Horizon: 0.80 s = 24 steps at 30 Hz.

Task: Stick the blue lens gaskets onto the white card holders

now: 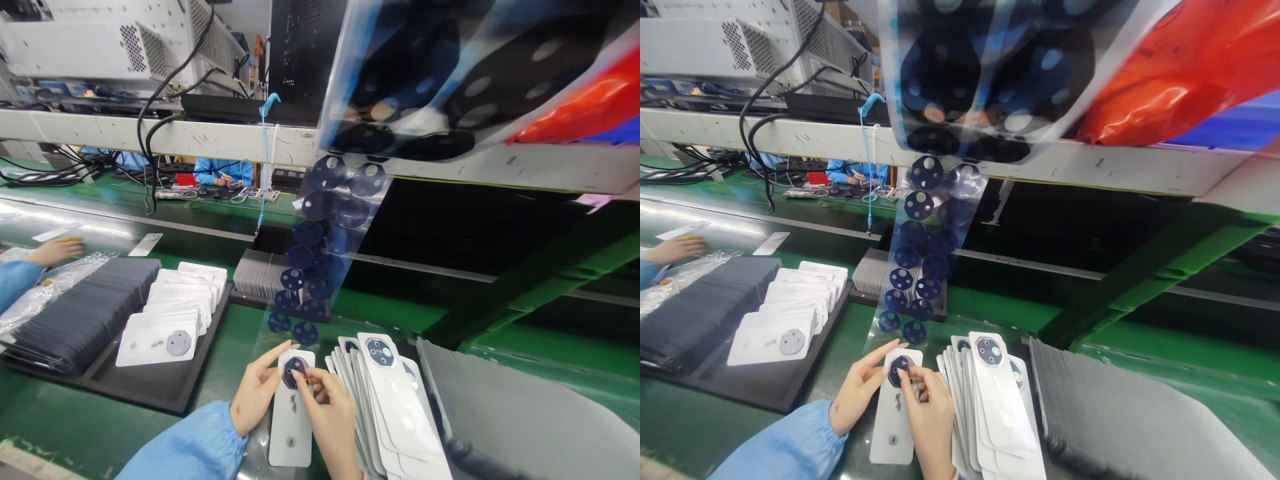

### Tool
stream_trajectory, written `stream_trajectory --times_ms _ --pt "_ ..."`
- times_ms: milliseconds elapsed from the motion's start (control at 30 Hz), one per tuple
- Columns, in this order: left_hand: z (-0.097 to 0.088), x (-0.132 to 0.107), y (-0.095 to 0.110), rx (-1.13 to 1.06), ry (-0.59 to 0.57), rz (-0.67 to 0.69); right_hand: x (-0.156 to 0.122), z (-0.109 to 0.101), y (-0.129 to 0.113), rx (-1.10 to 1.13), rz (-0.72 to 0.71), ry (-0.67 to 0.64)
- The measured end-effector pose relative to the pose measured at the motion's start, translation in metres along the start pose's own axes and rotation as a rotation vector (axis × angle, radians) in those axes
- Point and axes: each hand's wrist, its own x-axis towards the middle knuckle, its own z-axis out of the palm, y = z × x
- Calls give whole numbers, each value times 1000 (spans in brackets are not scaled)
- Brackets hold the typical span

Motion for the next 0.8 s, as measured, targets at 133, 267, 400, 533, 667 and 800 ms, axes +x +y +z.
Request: stream_trajectory --times_ms 133,267,400,533,667,800 --pt "1 0 -3 -25 11 5 -3 0 0 -107 -159 21" --pt "2 0 -2 -27 60 18 -4 2 6 -170 -217 24" --pt "1 1 2 -21 135 16 -1 3 11 -148 -101 120" --pt "3 2 5 -4 159 36 1 5 7 151 100 -146" --pt "5 1 4 20 224 63 1 2 1 295 120 -240" --pt "6 1 4 9 251 31 1 -2 -2 309 107 -208"
